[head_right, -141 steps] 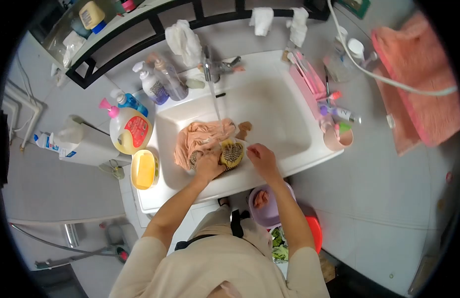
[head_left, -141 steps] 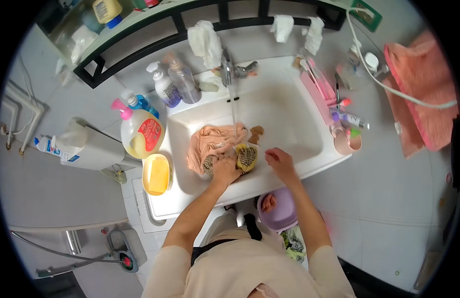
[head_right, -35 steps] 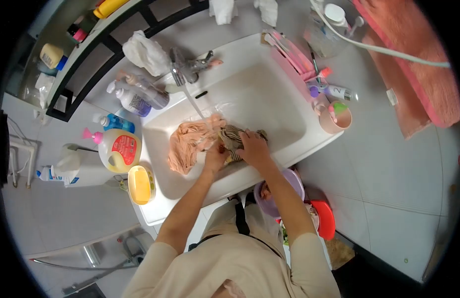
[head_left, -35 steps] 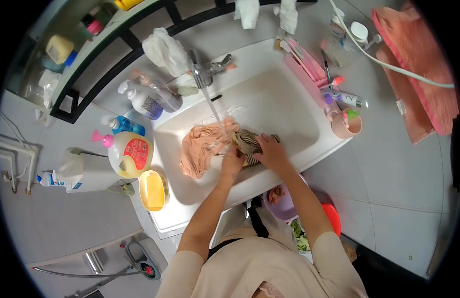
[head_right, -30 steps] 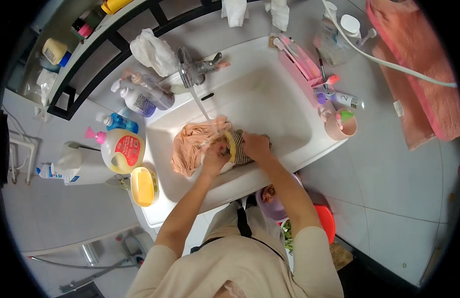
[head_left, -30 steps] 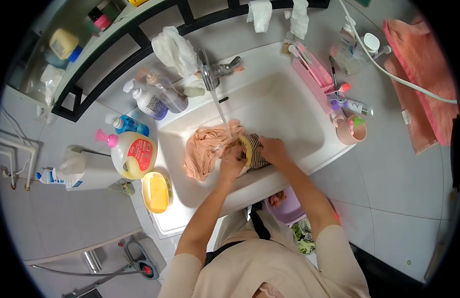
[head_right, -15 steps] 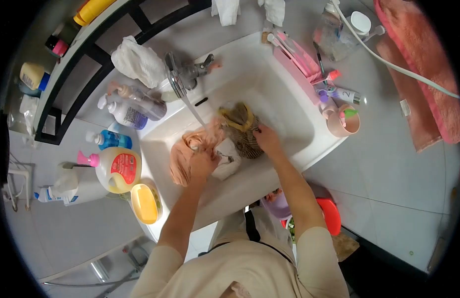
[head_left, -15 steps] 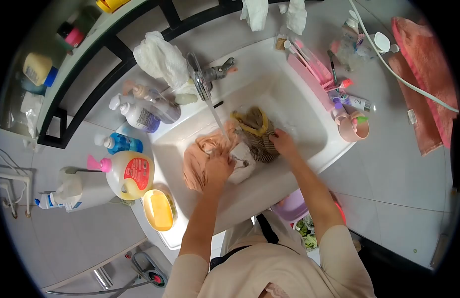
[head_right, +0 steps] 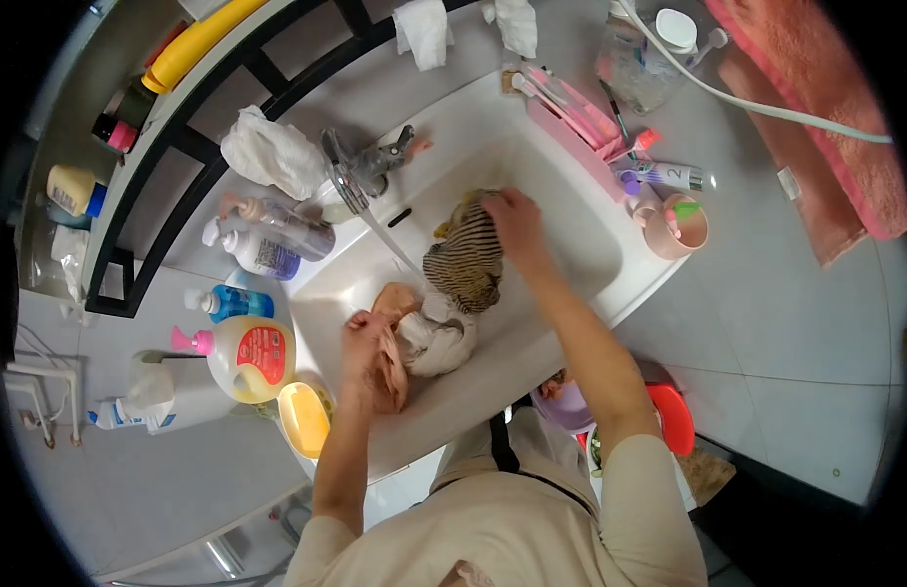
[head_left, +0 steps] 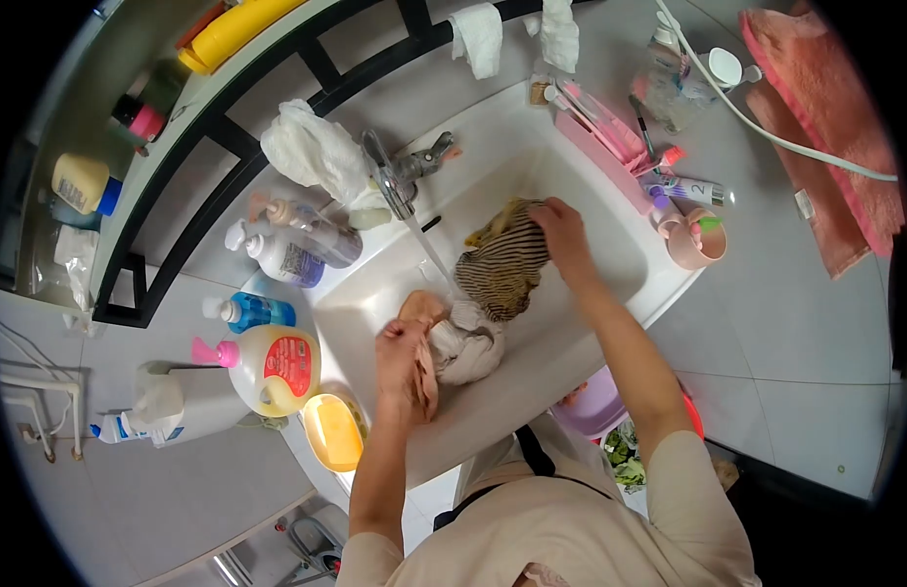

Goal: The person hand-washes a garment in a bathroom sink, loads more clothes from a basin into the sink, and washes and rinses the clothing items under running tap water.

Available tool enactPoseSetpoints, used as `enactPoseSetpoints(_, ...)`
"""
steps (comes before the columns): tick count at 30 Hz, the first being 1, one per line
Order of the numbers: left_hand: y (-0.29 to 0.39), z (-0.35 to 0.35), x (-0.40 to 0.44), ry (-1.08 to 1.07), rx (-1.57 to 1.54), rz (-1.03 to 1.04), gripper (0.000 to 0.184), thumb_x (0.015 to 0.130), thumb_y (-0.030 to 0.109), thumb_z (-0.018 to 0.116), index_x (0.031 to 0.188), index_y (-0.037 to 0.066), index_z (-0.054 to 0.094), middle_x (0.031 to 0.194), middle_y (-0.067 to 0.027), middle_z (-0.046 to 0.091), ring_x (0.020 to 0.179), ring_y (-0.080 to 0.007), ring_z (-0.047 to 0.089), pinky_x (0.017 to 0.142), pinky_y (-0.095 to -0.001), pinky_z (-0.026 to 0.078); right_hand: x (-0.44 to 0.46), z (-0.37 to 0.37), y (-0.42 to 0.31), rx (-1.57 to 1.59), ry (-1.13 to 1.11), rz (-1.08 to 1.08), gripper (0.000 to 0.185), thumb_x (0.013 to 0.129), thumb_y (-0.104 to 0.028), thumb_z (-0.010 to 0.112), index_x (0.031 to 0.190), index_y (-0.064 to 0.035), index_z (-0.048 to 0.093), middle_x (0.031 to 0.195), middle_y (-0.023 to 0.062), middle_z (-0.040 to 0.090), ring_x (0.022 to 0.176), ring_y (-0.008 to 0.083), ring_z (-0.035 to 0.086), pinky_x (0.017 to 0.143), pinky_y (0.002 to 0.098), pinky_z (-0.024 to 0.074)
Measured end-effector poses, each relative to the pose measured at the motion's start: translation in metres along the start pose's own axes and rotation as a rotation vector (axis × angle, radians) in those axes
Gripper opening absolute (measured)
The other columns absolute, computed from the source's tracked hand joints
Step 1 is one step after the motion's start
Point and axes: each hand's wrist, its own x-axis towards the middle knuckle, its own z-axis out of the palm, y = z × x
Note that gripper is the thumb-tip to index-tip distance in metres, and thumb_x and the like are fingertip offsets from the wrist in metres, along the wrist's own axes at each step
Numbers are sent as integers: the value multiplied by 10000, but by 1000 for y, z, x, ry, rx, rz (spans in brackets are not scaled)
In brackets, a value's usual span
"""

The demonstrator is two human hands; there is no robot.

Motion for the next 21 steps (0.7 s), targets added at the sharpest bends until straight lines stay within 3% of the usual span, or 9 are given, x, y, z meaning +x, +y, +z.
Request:
enactPoseSetpoints(3,43,-13,13,-62,-217,78,282,816,113,667,594,102,494,581,6,544,480,-63,465,437,-201,344,-3,-31,22,-353,-9,95,289,808,-275,547,908,-13,618,761,159,611,701,287,589,649,385,443)
enactPoseSetpoints(6,108,5,-7,-81,-411,150,268,834,112,646,622,113,482,579,-4,547,471,-67,474,421,-198,350,-21,-36,48,-1105,-227,11,313,816,-279,559,1010,-37,601,894,154,615,787,305,601,710,397,467)
enactPoseSetpoints(9,140,39,-22,-43,-543,198,202,852,168,636,706,109,510,606,-5,552,505,-70,505,422,-196,370,-46,-11,47,-832,-136,-360,353,826,-275,559,1094,-45,566,1012,171,584,892,324,588,786,413,473)
enactPoseSetpoints(12,86,37,24,-26,-497,169,203,856,192,635,728,102,506,615,-12,559,510,-101,526,428,-196,375,-47,30,49,-252,-293,-117,355,830,-227,548,1119,-21,543,1025,180,574,912,345,578,811,417,470)
enactPoseSetpoints(13,54,29,43,-20,-430,93,168,838,185,651,809,66,536,700,-41,576,582,-117,545,464,-215,405,-46,35,63,-365,-256,-106,361,832,-221,545,1137,-28,532,1045,174,570,935,345,569,820,413,467)
enactPoseSetpoints(16,-27,-3,69,325,245,5,243,815,167,662,970,14,555,898,-103,600,767,-199,591,625,-301,486,-39,47,87,-615,-157,-147,410,836,-207,539,1213,-54,485,1157,159,524,1058,343,508,883,412,430)
enactPoseSetpoints(19,-82,-16,90,192,625,524,446,805,201,658,1175,10,500,1181,-178,518,1076,-335,508,902,-459,411,-34,55,90,-755,-158,-332,488,842,-229,537,1299,-92,432,1334,146,416,1240,344,378,986,455,344)
enactPoseSetpoints(21,-63,16,86,24,1066,815,519,816,264,630,1258,54,456,1281,-196,444,1180,-402,401,981,-520,299,-20,79,96,-901,-176,-480,495,853,-278,525,1311,-117,428,1403,131,348,1301,358,295,1006,517,299)
